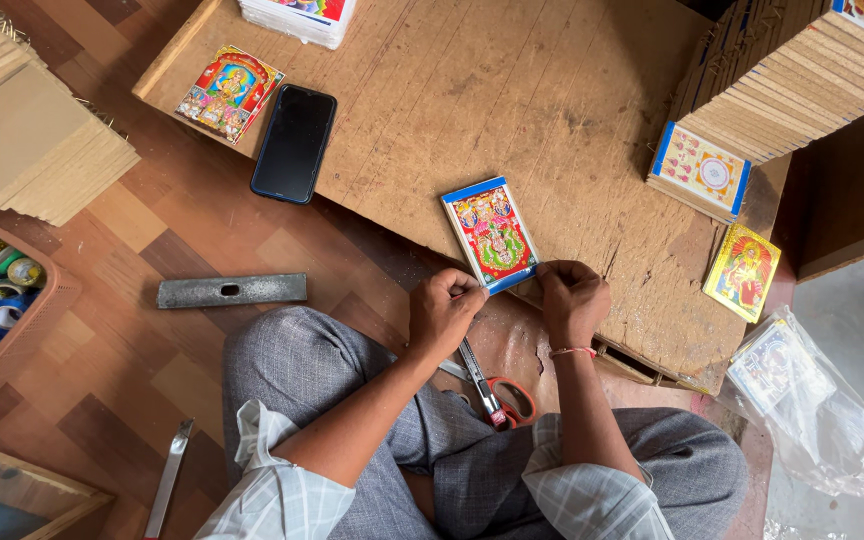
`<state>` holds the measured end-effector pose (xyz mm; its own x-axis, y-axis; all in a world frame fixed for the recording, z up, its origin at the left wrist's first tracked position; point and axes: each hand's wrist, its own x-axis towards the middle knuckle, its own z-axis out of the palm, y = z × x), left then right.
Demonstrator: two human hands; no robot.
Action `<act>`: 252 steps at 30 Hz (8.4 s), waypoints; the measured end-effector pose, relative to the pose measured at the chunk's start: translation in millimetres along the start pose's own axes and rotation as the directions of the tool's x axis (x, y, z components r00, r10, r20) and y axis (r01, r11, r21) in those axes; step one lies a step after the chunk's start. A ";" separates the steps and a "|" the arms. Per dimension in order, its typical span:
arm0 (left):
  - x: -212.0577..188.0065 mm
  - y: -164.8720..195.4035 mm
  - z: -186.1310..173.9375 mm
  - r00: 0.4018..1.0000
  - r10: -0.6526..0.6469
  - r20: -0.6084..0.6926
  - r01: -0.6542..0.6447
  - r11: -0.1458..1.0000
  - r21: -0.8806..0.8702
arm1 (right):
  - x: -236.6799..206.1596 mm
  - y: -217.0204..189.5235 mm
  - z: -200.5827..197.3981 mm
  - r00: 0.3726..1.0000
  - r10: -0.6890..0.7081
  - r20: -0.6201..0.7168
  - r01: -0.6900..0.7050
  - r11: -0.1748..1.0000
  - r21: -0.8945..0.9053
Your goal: The person sits on the floor at a low wooden bench and assembles small religious picture cards, placing a printed image over a cardboard backing and folding and pressing the edges to secure them. They use scissors to trim, stack finished cards aside, and handle new prints and backing boards one at a time.
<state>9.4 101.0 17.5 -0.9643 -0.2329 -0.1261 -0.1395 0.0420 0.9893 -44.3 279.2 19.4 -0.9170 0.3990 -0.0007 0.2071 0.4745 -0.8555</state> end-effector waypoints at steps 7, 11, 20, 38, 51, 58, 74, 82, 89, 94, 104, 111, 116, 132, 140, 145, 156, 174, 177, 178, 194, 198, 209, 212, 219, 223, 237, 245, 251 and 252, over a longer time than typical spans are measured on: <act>0.6 -0.8 -0.5 1.000 0.002 -0.015 -0.002 1.000 0.013 | 3.7 -1.2 -1.6 0.978 -0.198 -0.066 0.190 0.975 -0.111; 0.6 -0.4 -0.9 1.000 -0.008 -0.008 0.008 0.999 0.050 | 8.6 -7.2 -4.1 0.996 0.032 0.086 -0.037 0.998 0.058; 3.7 -3.7 -3.2 0.999 -0.023 0.029 0.022 0.999 0.035 | 7.1 -17.9 -5.2 0.985 0.151 0.084 -0.154 0.988 0.031; 2.7 -5.5 -3.3 0.996 -0.067 0.053 0.071 0.994 -0.078 | 10.8 -7.4 -3.3 0.995 0.081 0.061 -0.081 0.997 0.008; 7.5 -20.3 -2.1 0.982 -0.174 0.075 0.183 0.971 -0.151 | -12.5 -15.5 -4.1 0.994 -0.105 0.006 0.103 0.962 -0.254; 9.3 -35.1 3.8 0.998 -0.066 -0.002 0.065 0.996 -0.056 | -36.2 -21.5 8.1 0.968 -0.249 -0.034 0.206 0.862 -0.463; 13.6 -27.5 2.5 0.990 -0.135 0.039 0.140 0.959 -0.246 | -42.7 17.4 -6.8 0.946 -0.321 -0.041 0.309 0.935 -0.173; 10.1 -12.9 11.0 0.979 0.155 -0.133 -0.118 0.961 0.250 | -105.0 45.6 37.3 0.822 0.029 0.569 0.352 0.760 -0.546; 13.5 -15.8 16.8 0.962 0.269 -0.052 -0.246 0.932 0.267 | -95.4 53.5 28.4 0.887 -0.022 0.461 0.311 0.767 -0.561; 18.9 -9.3 9.8 0.987 0.160 -0.027 -0.151 0.966 0.211 | -103.1 26.3 0.1 0.991 -0.063 0.116 0.066 0.998 -0.016; 27.2 -11.9 3.1 0.983 0.182 0.031 -0.183 0.983 0.018 | -69.2 -55.4 -24.6 0.704 -0.505 0.499 0.698 0.621 -0.356; 25.7 -11.3 2.9 0.995 0.089 0.051 -0.090 0.996 0.014 | -61.7 -51.8 -14.8 0.680 -0.495 0.541 0.712 0.620 -0.329; 24.8 -6.6 1.2 0.996 0.081 0.045 -0.083 0.996 0.032 | -61.3 -53.3 -13.1 0.683 -0.494 0.538 0.712 0.614 -0.339; 22.8 0.5 -1.0 0.997 0.083 0.011 -0.083 0.976 0.203 | -85.3 2.4 -11.7 0.705 -0.355 0.613 0.686 0.561 -0.463; 25.2 0.1 0.8 0.994 0.105 0.042 -0.110 0.981 0.159 | -53.5 -26.3 -14.2 0.789 -0.563 0.247 0.615 0.730 -0.298; 28.1 -2.1 4.1 0.977 0.211 0.020 -0.212 0.964 0.160 | -15.4 -55.4 -3.9 0.720 -0.618 0.316 0.689 0.694 -0.211; 31.7 -9.5 7.6 0.956 0.254 -0.147 -0.242 0.966 0.094 | -9.3 -54.7 -8.4 0.759 -0.569 0.317 0.637 0.750 -0.179; 34.8 8.5 1.3 0.975 -0.219 -0.031 0.188 0.896 -0.403 | 205.6 -18.6 -195.5 0.651 -0.652 0.389 0.743 0.439 -0.506; 36.2 8.4 4.6 0.971 -0.240 -0.014 0.217 0.900 -0.377 | 217.0 -15.8 -196.0 0.689 -0.640 0.339 0.614 0.267 -0.743; 36.3 8.0 5.7 0.971 -0.239 -0.014 0.218 0.905 -0.367 | 213.9 -9.5 -192.3 0.702 -0.661 0.266 0.590 0.329 -0.738; 34.3 3.2 6.4 0.978 -0.206 0.024 0.201 0.911 -0.360 | 171.0 -18.1 -129.0 0.830 -0.450 0.329 0.554 0.597 -0.581; 36.4 -6.0 7.4 0.990 -0.140 0.024 0.138 0.911 -0.390 | 131.4 -11.7 -113.8 0.891 -0.267 0.368 0.441 0.703 -0.558; 45.2 -7.6 -0.8 0.959 0.195 -0.207 -0.264 0.882 -0.391 | 21.4 0.3 -77.7 0.817 -0.360 0.450 0.535 0.766 -0.357; 54.2 14.5 -45.9 0.841 0.310 -0.444 -0.346 0.938 -0.001 | 18.9 5.5 -68.9 0.845 -0.316 0.431 0.475 0.814 -0.335; 90.3 90.2 -204.4 0.646 0.250 -0.721 0.042 0.932 0.361 | 42.1 22.3 -53.9 0.852 -0.358 0.381 0.473 0.839 -0.270; 94.9 127.5 -307.3 0.396 0.312 -0.864 0.221 0.881 0.419 | 53.5 17.0 -28.7 0.883 -0.265 0.388 0.375 0.895 -0.243; 63.1 93.5 -383.0 0.374 0.026 -0.927 0.393 0.901 0.184 | 53.8 21.7 -18.7 0.881 -0.170 0.442 0.337 0.881 -0.331; 68.6 94.2 -379.0 0.145 -0.350 -0.926 0.087 0.936 -0.340 | 70.5 27.0 -41.6 0.688 -0.334 0.645 0.694 0.563 -0.449; 77.0 100.1 -374.5 0.435 -0.278 -0.856 0.099 0.960 -0.262 | 51.2 29.9 -66.6 0.888 -0.181 0.423 0.312 0.912 -0.265; 76.9 96.7 -370.0 0.491 -0.295 -0.820 0.082 0.952 -0.294 | 49.0 26.8 -69.8 0.881 -0.258 0.396 0.369 0.898 -0.237</act>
<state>5.0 -272.4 130.4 -0.2474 -0.9232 -0.2942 -0.1454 -0.2648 0.9533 -59.9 366.2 32.6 -0.9966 -0.0813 0.0153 -0.0719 0.7598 -0.6462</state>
